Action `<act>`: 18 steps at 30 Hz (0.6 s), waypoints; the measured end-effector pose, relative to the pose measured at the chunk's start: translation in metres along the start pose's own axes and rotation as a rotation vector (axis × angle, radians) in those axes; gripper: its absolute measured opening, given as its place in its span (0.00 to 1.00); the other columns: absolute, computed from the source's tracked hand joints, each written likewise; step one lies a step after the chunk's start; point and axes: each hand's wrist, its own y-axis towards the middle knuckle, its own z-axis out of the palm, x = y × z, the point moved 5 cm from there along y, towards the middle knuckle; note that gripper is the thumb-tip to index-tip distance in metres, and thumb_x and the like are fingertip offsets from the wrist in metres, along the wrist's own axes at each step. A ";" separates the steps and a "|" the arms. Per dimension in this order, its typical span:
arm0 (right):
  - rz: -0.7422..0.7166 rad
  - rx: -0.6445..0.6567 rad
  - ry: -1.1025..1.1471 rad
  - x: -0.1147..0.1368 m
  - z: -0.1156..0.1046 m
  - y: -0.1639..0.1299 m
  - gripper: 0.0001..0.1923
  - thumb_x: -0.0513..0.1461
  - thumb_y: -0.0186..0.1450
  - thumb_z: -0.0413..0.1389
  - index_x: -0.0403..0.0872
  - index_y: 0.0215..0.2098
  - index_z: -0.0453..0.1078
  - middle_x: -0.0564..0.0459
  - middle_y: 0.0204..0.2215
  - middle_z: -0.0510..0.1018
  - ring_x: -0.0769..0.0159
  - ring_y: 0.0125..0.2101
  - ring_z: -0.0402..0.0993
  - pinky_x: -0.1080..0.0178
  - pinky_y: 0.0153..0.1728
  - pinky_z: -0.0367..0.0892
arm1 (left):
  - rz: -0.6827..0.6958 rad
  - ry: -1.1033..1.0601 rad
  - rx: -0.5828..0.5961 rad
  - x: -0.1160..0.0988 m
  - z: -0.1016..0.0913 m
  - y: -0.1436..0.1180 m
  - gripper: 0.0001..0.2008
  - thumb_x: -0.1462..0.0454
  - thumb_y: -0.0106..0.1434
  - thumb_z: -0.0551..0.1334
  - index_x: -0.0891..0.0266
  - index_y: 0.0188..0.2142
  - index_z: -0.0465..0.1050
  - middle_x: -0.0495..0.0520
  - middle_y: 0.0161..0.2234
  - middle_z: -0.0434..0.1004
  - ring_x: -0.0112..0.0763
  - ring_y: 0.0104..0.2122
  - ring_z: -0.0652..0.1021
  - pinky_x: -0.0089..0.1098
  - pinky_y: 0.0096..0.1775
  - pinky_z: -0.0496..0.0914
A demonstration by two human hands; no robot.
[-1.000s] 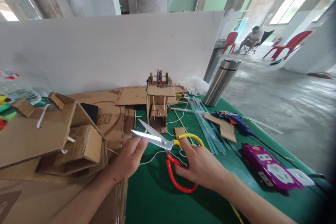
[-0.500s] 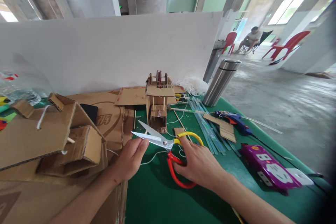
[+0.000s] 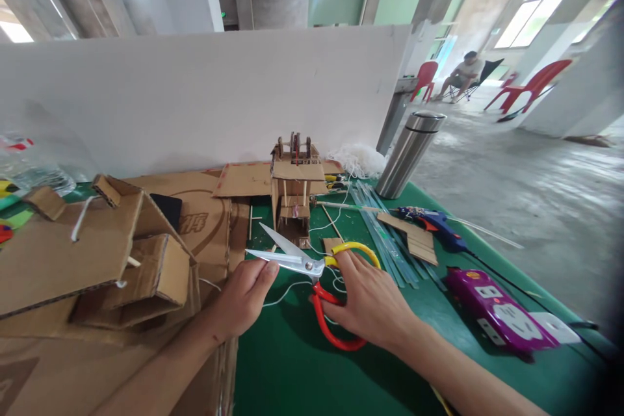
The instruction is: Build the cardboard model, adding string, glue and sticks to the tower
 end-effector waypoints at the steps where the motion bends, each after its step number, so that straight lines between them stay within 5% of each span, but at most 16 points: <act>1: -0.009 -0.005 -0.002 0.000 0.000 0.000 0.16 0.48 0.59 0.56 0.47 0.38 0.59 0.47 0.32 0.78 0.54 0.31 0.77 0.61 0.26 0.59 | 0.000 0.003 -0.002 0.001 0.000 0.000 0.23 0.47 0.70 0.45 0.56 0.23 0.55 0.47 0.20 0.59 0.34 0.25 0.67 0.34 0.29 0.61; 18: -0.044 -0.017 0.003 0.001 -0.001 -0.003 0.12 0.45 0.59 0.51 0.47 0.38 0.59 0.51 0.24 0.79 0.58 0.22 0.77 0.63 0.22 0.47 | 0.010 -0.003 -0.035 -0.002 -0.002 0.000 0.26 0.45 0.70 0.44 0.56 0.21 0.55 0.47 0.19 0.60 0.32 0.23 0.65 0.34 0.27 0.60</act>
